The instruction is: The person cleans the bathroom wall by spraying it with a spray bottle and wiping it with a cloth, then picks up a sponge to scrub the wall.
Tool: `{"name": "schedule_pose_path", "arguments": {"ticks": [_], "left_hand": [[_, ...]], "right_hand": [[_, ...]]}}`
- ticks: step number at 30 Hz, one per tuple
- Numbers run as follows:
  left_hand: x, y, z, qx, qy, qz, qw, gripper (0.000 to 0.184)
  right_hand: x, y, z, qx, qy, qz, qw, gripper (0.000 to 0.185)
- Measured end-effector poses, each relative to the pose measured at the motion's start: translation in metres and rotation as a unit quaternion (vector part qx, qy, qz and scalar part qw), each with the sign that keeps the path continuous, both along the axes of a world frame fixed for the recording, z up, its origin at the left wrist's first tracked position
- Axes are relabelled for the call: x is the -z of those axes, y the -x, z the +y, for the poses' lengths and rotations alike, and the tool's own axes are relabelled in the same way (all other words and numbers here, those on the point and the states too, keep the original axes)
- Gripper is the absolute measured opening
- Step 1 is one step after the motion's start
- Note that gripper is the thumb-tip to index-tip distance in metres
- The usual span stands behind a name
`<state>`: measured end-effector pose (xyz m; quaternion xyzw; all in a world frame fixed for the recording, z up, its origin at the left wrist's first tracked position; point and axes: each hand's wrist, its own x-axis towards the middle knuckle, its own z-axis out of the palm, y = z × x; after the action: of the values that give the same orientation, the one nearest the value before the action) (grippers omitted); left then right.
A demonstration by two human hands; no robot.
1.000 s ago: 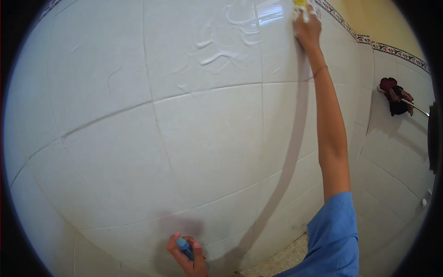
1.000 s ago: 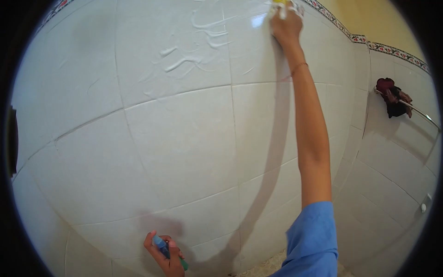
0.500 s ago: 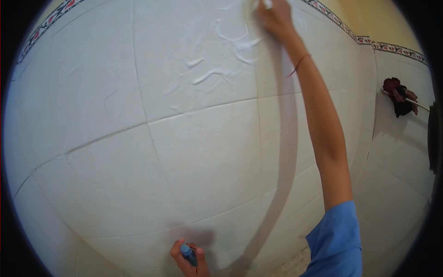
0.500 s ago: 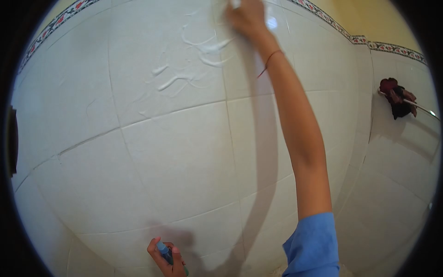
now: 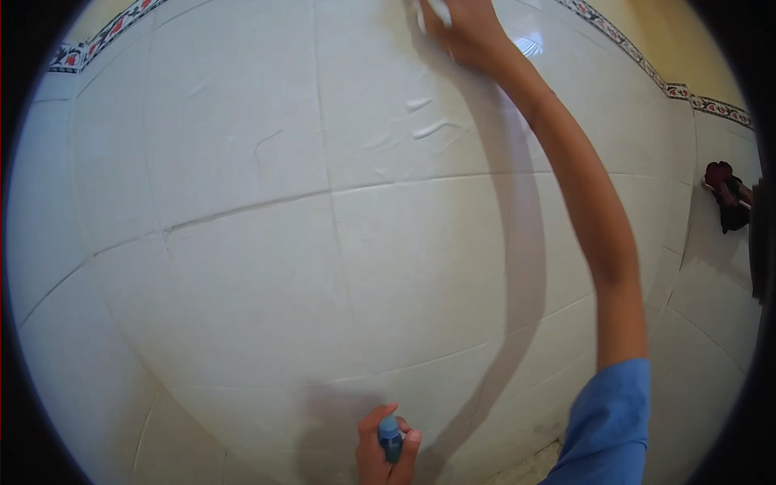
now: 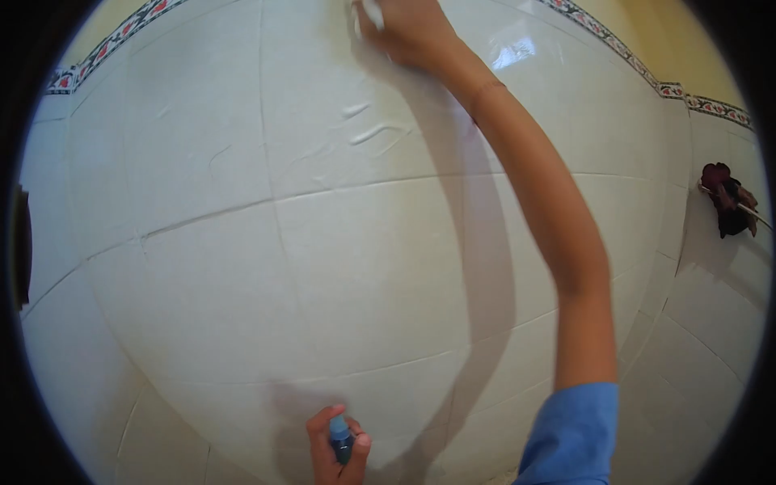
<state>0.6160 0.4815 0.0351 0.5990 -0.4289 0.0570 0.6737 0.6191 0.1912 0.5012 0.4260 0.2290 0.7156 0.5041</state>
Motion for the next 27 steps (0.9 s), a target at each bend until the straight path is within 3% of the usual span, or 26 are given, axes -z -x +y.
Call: {"name": "schedule_pose_path", "arguments": {"ticks": [2, 4, 5, 7, 9, 10, 11, 12, 13, 14, 16, 17, 18, 20, 22, 24, 27], "left_hand": [[0.007, 0.004, 0.013, 0.009, -0.035, 0.025, 0.999, 0.046], [0.011, 0.005, 0.024, -0.016, -0.039, 0.007, 0.999, 0.046], [0.018, -0.001, 0.026, -0.020, -0.033, 0.006, 0.999, 0.046], [0.034, -0.010, 0.026, 0.013, -0.023, 0.039, 0.999, 0.048], [0.022, -0.004, 0.029, -0.003, -0.028, 0.039, 0.999, 0.046], [0.016, -0.002, 0.029, -0.017, -0.036, 0.042, 0.998, 0.047], [0.015, -0.001, 0.027, -0.015, -0.032, 0.041, 0.999, 0.047], [0.014, -0.002, 0.029, 0.014, -0.062, 0.073, 0.995, 0.047], [0.014, -0.004, 0.034, 0.039, -0.095, 0.104, 0.989, 0.048], [0.016, -0.003, 0.037, 0.036, -0.096, 0.102, 0.989, 0.048], [0.020, -0.004, 0.045, -0.039, -0.055, -0.019, 0.998, 0.048], [0.024, -0.009, 0.051, -0.040, -0.052, -0.025, 0.998, 0.048], [0.029, -0.013, 0.057, -0.061, -0.039, -0.038, 0.997, 0.048], [0.032, -0.019, 0.059, -0.082, -0.027, -0.043, 0.995, 0.047], [0.033, -0.022, 0.054, -0.106, 0.023, 0.001, 0.994, 0.048], [0.034, -0.023, 0.047, -0.094, 0.025, 0.015, 0.995, 0.048], [0.037, -0.018, 0.053, -0.075, 0.002, 0.036, 0.996, 0.047]], "right_hand": [[0.031, 0.019, -0.019, 0.076, -0.194, 0.158, 0.965, 0.044], [0.023, 0.051, -0.038, 0.051, -0.367, 0.138, 0.919, 0.039], [0.003, 0.048, -0.040, 0.048, -0.361, 0.138, 0.921, 0.039], [-0.035, 0.038, -0.049, -0.001, -0.536, -0.004, 0.844, 0.035], [-0.040, 0.007, 0.002, -0.049, -0.511, 0.062, 0.856, 0.032], [-0.044, -0.018, 0.004, 0.027, -0.271, -0.005, 0.962, 0.031], [-0.033, -0.043, 0.019, 0.156, -0.174, -0.101, 0.967, 0.033], [-0.003, -0.059, 0.048, 0.044, -0.231, 0.087, 0.968, 0.040], [0.035, -0.047, 0.077, 0.027, -0.134, 0.142, 0.980, 0.045], [0.036, -0.037, 0.082, 0.023, -0.136, 0.141, 0.980, 0.045], [0.044, -0.009, 0.071, -0.033, -0.335, 0.275, 0.901, 0.041], [0.028, -0.009, 0.061, -0.065, -0.205, 0.166, 0.962, 0.037], [0.018, -0.002, 0.064, -0.068, -0.379, 0.151, 0.910, 0.033], [-0.040, -0.030, 0.049, -0.013, -0.418, 0.059, 0.906, 0.033], [-0.046, -0.061, 0.079, 0.011, -0.348, 0.061, 0.936, 0.035], [-0.018, -0.095, 0.115, -0.086, -0.081, 0.062, 0.991, 0.035], [0.034, -0.092, 0.124, -0.090, -0.070, 0.184, 0.976, 0.035]]}}
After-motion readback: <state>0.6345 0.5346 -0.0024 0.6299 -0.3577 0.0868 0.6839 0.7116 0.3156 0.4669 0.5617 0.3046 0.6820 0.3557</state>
